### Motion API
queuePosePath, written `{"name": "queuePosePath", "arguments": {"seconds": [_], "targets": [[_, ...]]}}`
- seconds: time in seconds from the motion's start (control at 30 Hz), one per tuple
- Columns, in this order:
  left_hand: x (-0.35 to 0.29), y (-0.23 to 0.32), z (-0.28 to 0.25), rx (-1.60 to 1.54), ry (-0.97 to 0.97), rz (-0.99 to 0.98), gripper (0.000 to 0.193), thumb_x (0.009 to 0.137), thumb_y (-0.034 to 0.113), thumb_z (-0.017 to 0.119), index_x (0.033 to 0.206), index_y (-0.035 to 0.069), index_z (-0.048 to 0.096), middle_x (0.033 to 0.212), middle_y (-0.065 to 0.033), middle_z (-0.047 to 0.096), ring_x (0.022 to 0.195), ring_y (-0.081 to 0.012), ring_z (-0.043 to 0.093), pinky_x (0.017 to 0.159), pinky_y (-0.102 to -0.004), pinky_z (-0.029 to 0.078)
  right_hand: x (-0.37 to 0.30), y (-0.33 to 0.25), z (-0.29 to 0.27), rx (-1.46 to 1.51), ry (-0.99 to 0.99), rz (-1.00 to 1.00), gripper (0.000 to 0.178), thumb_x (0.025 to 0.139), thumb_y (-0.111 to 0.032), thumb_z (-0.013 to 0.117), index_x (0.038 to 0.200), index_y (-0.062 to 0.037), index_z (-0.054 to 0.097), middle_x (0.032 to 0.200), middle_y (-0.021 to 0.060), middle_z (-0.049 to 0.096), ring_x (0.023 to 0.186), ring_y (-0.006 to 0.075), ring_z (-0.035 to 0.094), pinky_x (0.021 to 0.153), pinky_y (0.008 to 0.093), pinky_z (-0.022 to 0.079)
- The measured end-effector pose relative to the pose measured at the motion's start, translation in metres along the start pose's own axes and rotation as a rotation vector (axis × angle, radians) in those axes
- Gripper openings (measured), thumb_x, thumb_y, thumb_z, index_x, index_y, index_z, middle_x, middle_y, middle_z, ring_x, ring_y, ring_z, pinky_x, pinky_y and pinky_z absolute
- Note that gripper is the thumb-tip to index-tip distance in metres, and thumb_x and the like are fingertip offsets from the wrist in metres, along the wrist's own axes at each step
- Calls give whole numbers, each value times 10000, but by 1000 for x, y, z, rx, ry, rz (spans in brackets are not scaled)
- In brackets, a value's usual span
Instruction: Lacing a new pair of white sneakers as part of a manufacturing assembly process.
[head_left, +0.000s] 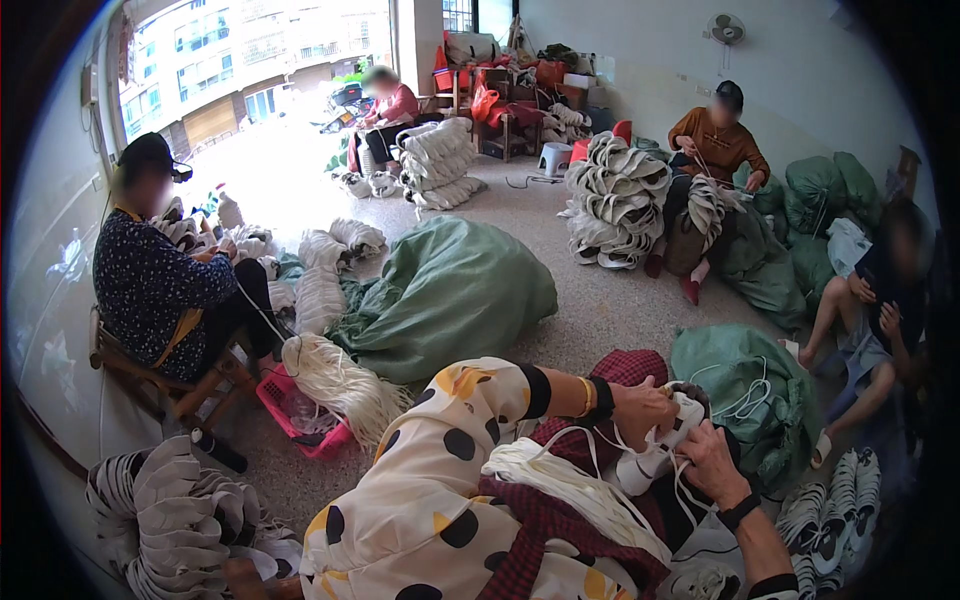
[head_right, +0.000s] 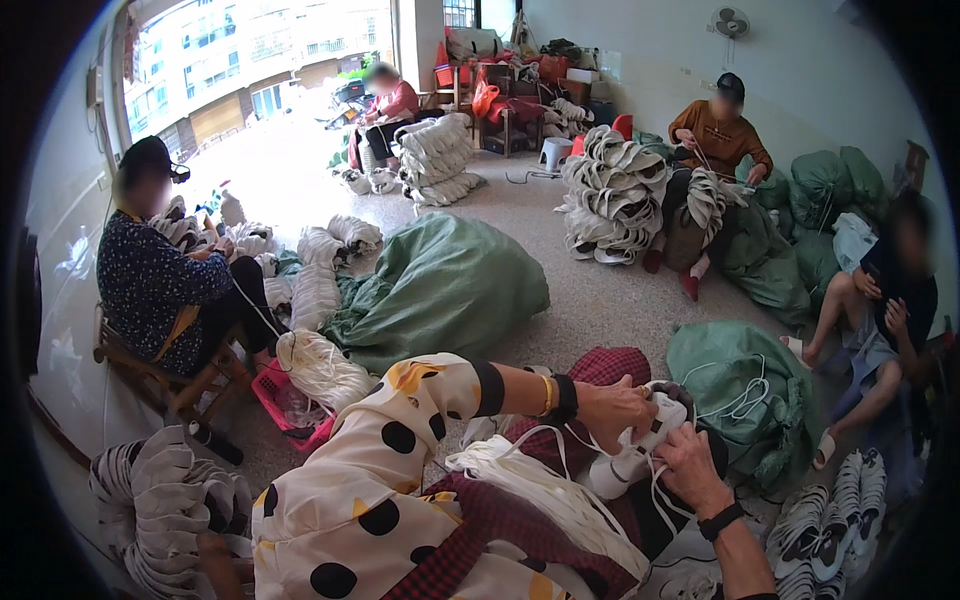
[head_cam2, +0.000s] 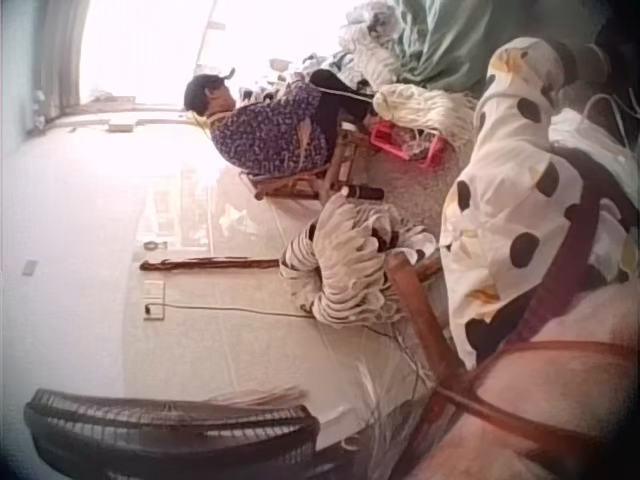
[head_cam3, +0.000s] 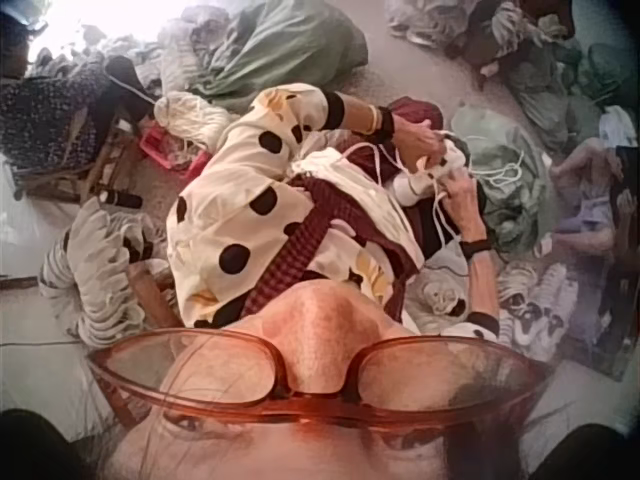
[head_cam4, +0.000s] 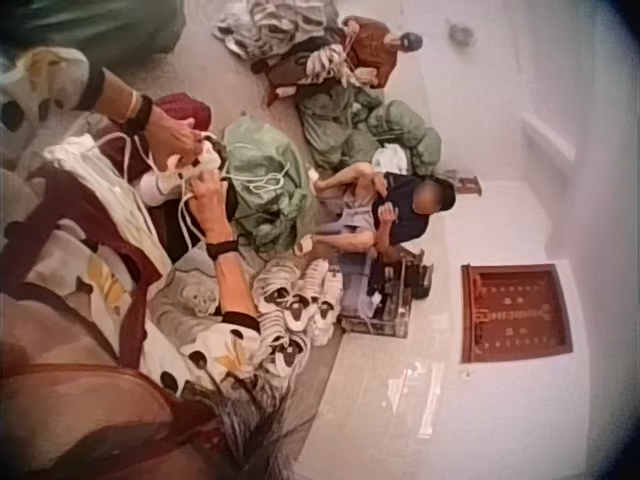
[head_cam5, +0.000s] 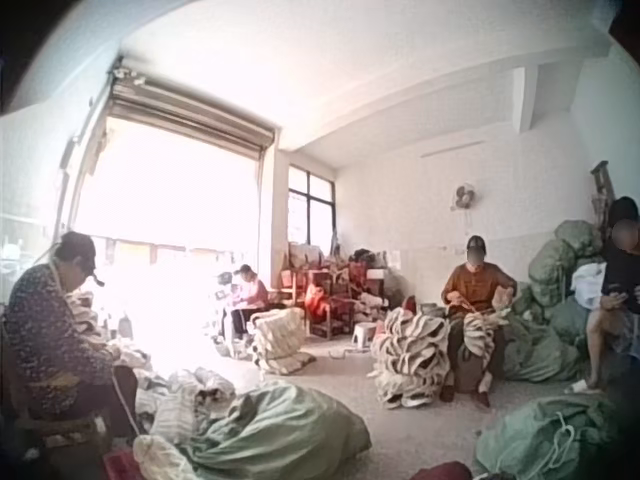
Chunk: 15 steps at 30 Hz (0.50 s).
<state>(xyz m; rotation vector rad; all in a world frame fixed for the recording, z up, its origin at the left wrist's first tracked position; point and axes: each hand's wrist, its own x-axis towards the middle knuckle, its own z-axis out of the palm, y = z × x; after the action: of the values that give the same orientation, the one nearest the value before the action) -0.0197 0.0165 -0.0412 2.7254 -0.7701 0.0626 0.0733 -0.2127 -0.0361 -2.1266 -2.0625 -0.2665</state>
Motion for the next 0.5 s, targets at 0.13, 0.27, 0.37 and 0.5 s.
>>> {"name": "queuePosePath", "arguments": {"seconds": [0.13, 0.27, 0.37, 0.5], "targets": [[0, 3, 6, 79, 73, 69, 298, 602, 228, 727, 858, 101, 646, 929, -54, 591, 935, -284, 552, 735, -456, 369, 1, -4, -5, 68, -28, 61, 131, 679, -99, 728, 805, -80, 699, 924, 74, 582, 951, 287, 533, 777, 423, 413], [-1, 0, 8, 158, 109, 61, 326, 640, 233, 711, 912, 88, 605, 923, -70, 588, 941, -297, 560, 742, -454, 377, 3, 11, -20, 311, -244, 97, 295, 672, -64, 564, 927, -63, 714, 977, 135, 598, 968, 343, 534, 850, 412, 458], [2, -5, 18, 214, 155, 50, 313, 648, 226, 711, 898, 75, 598, 916, -91, 579, 956, -303, 563, 740, -469, 383, 21, 41, -20, 454, -396, 132, 341, 715, -105, 523, 988, -50, 719, 1014, 129, 623, 984, 328, 565, 883, 398, 470], [8, 4, -17, -60, -131, -66, 361, 661, 204, 706, 982, 44, 660, 1044, -147, 627, 1102, -347, 567, 812, -644, 438, 30, 32, -41, 718, -618, 468, 344, 841, -227, 513, 1045, -38, 714, 1082, 115, 635, 995, 201, 623, 744, 326, 550]]}}
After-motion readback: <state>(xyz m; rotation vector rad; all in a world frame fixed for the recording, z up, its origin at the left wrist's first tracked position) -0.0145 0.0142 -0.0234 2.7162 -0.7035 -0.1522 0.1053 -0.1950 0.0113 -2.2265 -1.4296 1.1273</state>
